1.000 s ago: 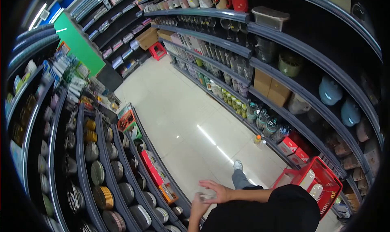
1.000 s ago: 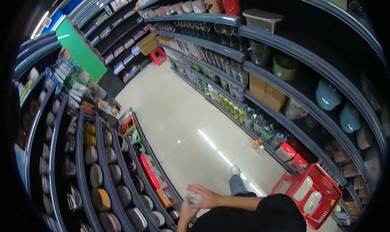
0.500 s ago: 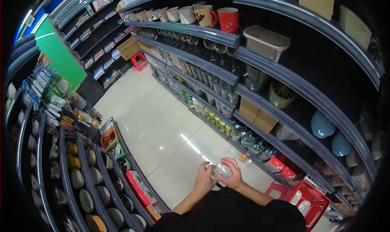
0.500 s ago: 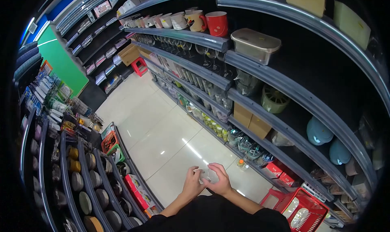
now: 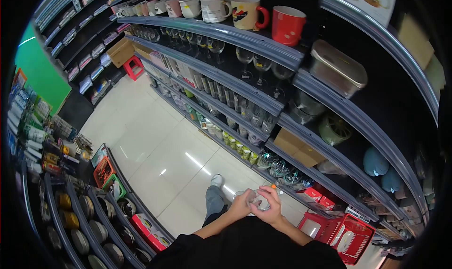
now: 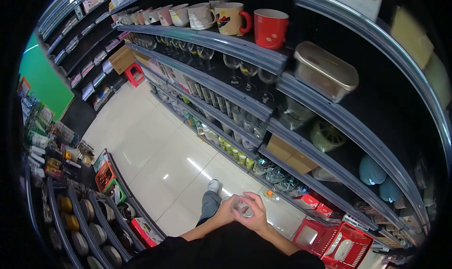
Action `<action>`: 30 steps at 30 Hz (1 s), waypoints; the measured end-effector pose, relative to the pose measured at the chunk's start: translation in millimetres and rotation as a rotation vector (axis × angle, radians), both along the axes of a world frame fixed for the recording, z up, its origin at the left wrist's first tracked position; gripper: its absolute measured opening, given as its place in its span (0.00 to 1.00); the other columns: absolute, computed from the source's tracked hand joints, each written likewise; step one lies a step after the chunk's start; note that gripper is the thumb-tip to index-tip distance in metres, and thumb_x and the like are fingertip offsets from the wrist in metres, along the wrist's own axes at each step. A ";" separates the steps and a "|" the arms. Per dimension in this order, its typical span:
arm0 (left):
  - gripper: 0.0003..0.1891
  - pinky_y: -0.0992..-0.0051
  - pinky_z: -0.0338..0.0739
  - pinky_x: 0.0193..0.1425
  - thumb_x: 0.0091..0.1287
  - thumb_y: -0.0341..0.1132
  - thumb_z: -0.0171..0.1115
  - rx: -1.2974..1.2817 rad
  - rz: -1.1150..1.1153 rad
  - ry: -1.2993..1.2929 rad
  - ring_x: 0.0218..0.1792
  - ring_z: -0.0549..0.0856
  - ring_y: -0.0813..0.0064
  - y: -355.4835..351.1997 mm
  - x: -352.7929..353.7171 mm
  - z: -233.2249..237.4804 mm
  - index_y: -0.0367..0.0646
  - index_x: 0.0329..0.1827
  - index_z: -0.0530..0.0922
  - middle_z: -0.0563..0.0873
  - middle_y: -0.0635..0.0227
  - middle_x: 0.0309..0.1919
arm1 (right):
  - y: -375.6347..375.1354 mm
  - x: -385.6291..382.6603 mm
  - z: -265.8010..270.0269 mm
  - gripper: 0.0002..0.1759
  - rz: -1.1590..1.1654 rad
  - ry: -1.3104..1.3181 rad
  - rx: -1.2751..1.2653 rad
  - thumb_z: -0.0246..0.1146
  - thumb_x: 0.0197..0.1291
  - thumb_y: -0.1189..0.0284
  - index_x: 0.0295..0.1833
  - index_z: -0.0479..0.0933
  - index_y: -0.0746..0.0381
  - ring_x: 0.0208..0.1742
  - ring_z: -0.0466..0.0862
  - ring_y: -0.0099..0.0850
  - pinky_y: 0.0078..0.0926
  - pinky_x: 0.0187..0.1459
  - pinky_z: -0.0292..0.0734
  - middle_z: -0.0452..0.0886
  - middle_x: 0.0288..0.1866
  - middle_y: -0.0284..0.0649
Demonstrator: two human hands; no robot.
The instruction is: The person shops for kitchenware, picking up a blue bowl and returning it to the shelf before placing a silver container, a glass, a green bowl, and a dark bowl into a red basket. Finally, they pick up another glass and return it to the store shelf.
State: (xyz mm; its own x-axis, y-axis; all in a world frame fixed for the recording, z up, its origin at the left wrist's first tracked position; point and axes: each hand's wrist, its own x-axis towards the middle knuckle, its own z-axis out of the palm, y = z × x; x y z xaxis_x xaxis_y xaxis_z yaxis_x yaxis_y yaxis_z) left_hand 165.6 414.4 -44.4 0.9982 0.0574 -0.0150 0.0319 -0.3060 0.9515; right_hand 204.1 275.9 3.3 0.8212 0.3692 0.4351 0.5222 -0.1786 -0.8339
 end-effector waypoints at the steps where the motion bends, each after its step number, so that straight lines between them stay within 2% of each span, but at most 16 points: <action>1: 0.18 0.68 0.76 0.36 0.56 0.37 0.71 -0.040 -0.022 0.019 0.31 0.84 0.60 15.7 13.6 -1.6 0.39 0.39 0.70 0.82 0.55 0.28 | 15.0 12.7 -0.3 0.30 0.011 -0.041 -0.043 0.75 0.38 0.73 0.52 0.75 0.67 0.53 0.78 0.42 0.34 0.53 0.75 0.73 0.56 0.50; 2: 0.18 0.68 0.76 0.36 0.56 0.37 0.71 -0.052 -0.038 0.020 0.31 0.84 0.60 32.4 25.9 -6.8 0.39 0.39 0.70 0.82 0.55 0.28 | 30.4 23.7 -1.1 0.32 0.020 -0.078 -0.087 0.75 0.40 0.74 0.55 0.74 0.67 0.53 0.78 0.41 0.33 0.53 0.75 0.70 0.58 0.52; 3: 0.17 0.70 0.76 0.35 0.56 0.36 0.71 -0.097 -0.065 0.006 0.30 0.82 0.66 51.3 39.5 -12.8 0.39 0.39 0.71 0.81 0.59 0.28 | 47.4 34.4 -0.9 0.32 0.003 -0.076 -0.098 0.75 0.40 0.74 0.55 0.74 0.67 0.53 0.78 0.41 0.33 0.53 0.75 0.70 0.58 0.52; 4: 0.17 0.72 0.75 0.34 0.55 0.35 0.72 -0.140 -0.093 -0.011 0.28 0.81 0.71 73.0 56.6 -16.4 0.40 0.38 0.71 0.81 0.63 0.27 | 65.9 47.4 0.8 0.33 -0.075 -0.092 -0.142 0.74 0.41 0.73 0.56 0.72 0.67 0.56 0.76 0.43 0.34 0.55 0.74 0.68 0.61 0.53; 5: 0.17 0.72 0.75 0.34 0.55 0.35 0.72 -0.147 -0.116 -0.008 0.28 0.81 0.71 96.3 73.6 -17.9 0.40 0.38 0.71 0.81 0.63 0.27 | 84.6 57.2 2.2 0.34 -0.158 -0.104 -0.184 0.73 0.43 0.73 0.58 0.71 0.67 0.60 0.73 0.44 0.36 0.57 0.72 0.65 0.63 0.54; 6: 0.16 0.75 0.74 0.34 0.54 0.33 0.72 -0.244 -0.072 0.028 0.29 0.79 0.76 117.3 88.7 -18.4 0.41 0.38 0.72 0.79 0.68 0.27 | 101.6 66.4 -5.9 0.33 -0.209 -0.048 -0.127 0.70 0.47 0.73 0.60 0.68 0.67 0.64 0.69 0.45 0.38 0.60 0.69 0.63 0.65 0.54; 7: 0.16 0.77 0.73 0.35 0.53 0.32 0.72 -0.346 -0.025 0.070 0.31 0.76 0.81 134.1 103.6 -19.8 0.43 0.38 0.72 0.77 0.72 0.28 | 117.2 72.9 -11.6 0.33 -0.230 -0.035 -0.148 0.70 0.47 0.73 0.60 0.68 0.67 0.64 0.69 0.45 0.38 0.60 0.69 0.63 0.65 0.54; 9: 0.15 0.80 0.71 0.37 0.52 0.27 0.71 -0.493 0.037 0.156 0.33 0.74 0.85 175.2 142.7 -20.4 0.44 0.37 0.72 0.75 0.77 0.31 | 145.2 84.7 -16.1 0.29 -0.287 0.161 0.034 0.67 0.51 0.75 0.60 0.68 0.67 0.64 0.69 0.44 0.37 0.59 0.70 0.62 0.66 0.53; 13: 0.14 0.81 0.71 0.37 0.52 0.23 0.68 -0.520 0.062 0.018 0.35 0.75 0.85 236.9 229.3 16.2 0.42 0.38 0.72 0.77 0.75 0.34 | 183.7 93.2 -19.3 0.21 -0.378 0.239 -0.102 0.65 0.54 0.75 0.55 0.72 0.66 0.61 0.71 0.41 0.35 0.59 0.70 0.67 0.62 0.49; 15: 0.14 0.83 0.69 0.29 0.53 0.22 0.66 -0.736 -0.010 0.080 0.29 0.75 0.86 256.9 265.5 47.2 0.42 0.39 0.72 0.77 0.75 0.31 | 197.3 94.4 -18.0 0.18 -0.433 0.248 -0.131 0.64 0.55 0.74 0.52 0.74 0.65 0.59 0.74 0.41 0.34 0.58 0.70 0.71 0.58 0.49; 16: 0.14 0.83 0.69 0.29 0.53 0.22 0.66 -0.739 -0.020 0.089 0.29 0.75 0.86 264.3 278.6 60.7 0.42 0.39 0.72 0.77 0.75 0.31 | 202.1 94.8 -19.3 0.17 -0.444 0.250 -0.155 0.65 0.55 0.74 0.50 0.75 0.65 0.58 0.74 0.42 0.34 0.58 0.69 0.73 0.56 0.49; 18: 0.13 0.84 0.63 0.19 0.55 0.21 0.64 -0.736 -0.101 0.155 0.21 0.72 0.88 275.4 306.0 82.9 0.42 0.41 0.72 0.76 0.75 0.27 | 211.8 100.3 -23.6 0.16 -0.461 0.246 -0.179 0.65 0.56 0.74 0.49 0.76 0.65 0.57 0.75 0.42 0.34 0.58 0.69 0.74 0.55 0.49; 19: 0.13 0.84 0.63 0.19 0.55 0.21 0.64 -0.740 -0.106 0.158 0.21 0.72 0.88 277.5 318.2 87.9 0.42 0.41 0.72 0.76 0.75 0.27 | 216.8 101.6 -26.5 0.15 -0.473 0.274 -0.166 0.65 0.56 0.73 0.48 0.76 0.65 0.56 0.76 0.42 0.33 0.57 0.69 0.75 0.53 0.49; 21: 0.13 0.82 0.57 0.14 0.56 0.21 0.63 -0.735 -0.137 0.086 0.15 0.68 0.89 278.6 337.5 94.9 0.42 0.41 0.72 0.75 0.76 0.24 | 224.5 100.3 -27.4 0.14 -0.490 0.305 -0.156 0.65 0.56 0.73 0.48 0.77 0.65 0.55 0.76 0.42 0.33 0.57 0.69 0.76 0.52 0.49; 25: 0.13 0.83 0.55 0.15 0.57 0.20 0.63 -0.773 -0.178 0.145 0.16 0.67 0.90 279.4 365.2 113.2 0.43 0.41 0.72 0.74 0.77 0.25 | 232.0 112.2 -28.9 0.12 -0.484 0.234 -0.197 0.65 0.57 0.72 0.46 0.77 0.64 0.54 0.77 0.42 0.32 0.56 0.70 0.76 0.51 0.48; 30: 0.13 0.84 0.57 0.17 0.56 0.19 0.63 -0.813 -0.241 0.120 0.19 0.68 0.89 277.7 394.7 125.6 0.44 0.38 0.71 0.73 0.77 0.26 | 233.9 108.5 -40.6 0.11 -0.590 0.324 -0.127 0.64 0.57 0.73 0.46 0.77 0.64 0.55 0.77 0.41 0.32 0.57 0.70 0.76 0.51 0.48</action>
